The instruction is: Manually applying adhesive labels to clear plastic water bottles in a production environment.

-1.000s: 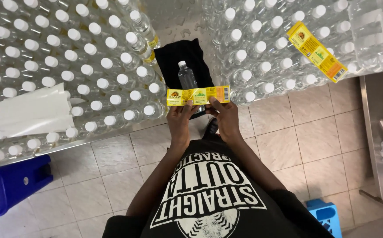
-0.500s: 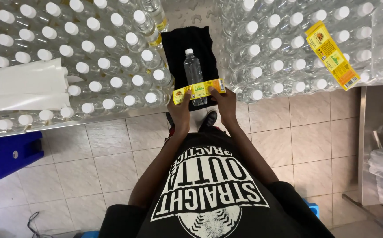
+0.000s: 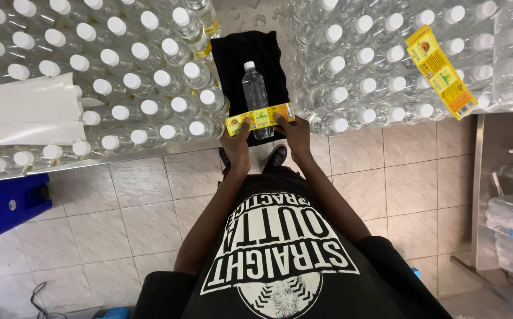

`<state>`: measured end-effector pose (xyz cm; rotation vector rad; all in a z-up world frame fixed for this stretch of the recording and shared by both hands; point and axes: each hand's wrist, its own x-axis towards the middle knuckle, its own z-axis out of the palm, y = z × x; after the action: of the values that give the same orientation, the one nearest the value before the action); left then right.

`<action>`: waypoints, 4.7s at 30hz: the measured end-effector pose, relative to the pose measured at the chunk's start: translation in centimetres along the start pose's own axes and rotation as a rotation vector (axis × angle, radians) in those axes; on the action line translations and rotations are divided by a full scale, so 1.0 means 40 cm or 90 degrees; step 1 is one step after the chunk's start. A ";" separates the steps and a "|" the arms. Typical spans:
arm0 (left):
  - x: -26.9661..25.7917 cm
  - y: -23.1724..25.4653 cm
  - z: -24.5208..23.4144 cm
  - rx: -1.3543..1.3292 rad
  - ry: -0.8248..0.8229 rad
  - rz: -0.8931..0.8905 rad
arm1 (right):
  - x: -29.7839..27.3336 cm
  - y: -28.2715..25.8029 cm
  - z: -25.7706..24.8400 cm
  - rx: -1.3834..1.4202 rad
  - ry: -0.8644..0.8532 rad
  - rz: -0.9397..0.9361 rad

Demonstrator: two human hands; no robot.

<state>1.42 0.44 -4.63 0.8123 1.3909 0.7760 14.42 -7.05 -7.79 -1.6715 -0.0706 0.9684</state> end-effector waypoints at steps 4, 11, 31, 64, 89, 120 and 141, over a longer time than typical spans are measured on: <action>0.002 -0.009 -0.002 -0.004 0.003 -0.006 | -0.007 -0.014 0.005 0.004 -0.004 0.000; 0.012 -0.029 0.001 -0.041 0.014 -0.009 | -0.003 -0.006 0.000 0.005 -0.012 -0.010; 0.040 -0.081 0.002 -0.010 -0.007 -0.027 | -0.007 -0.005 0.027 -0.133 0.035 -0.020; -0.134 0.424 -0.035 -0.264 -0.485 0.042 | -0.410 -0.358 -0.016 0.162 -0.120 -0.239; -0.162 0.434 -0.162 -0.144 -0.519 0.142 | -0.416 -0.156 0.098 -0.396 -0.022 -0.518; -0.163 0.432 -0.151 0.336 -0.295 0.922 | -0.555 -0.519 0.094 -0.117 0.033 -0.464; -0.116 0.563 -0.289 0.326 -0.331 0.260 | 0.157 -0.899 0.220 -0.420 -0.103 -0.568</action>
<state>-10.18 8.59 16.85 1.6081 0.9621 0.4527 28.40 15.74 18.57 -1.8355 -1.2445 0.3851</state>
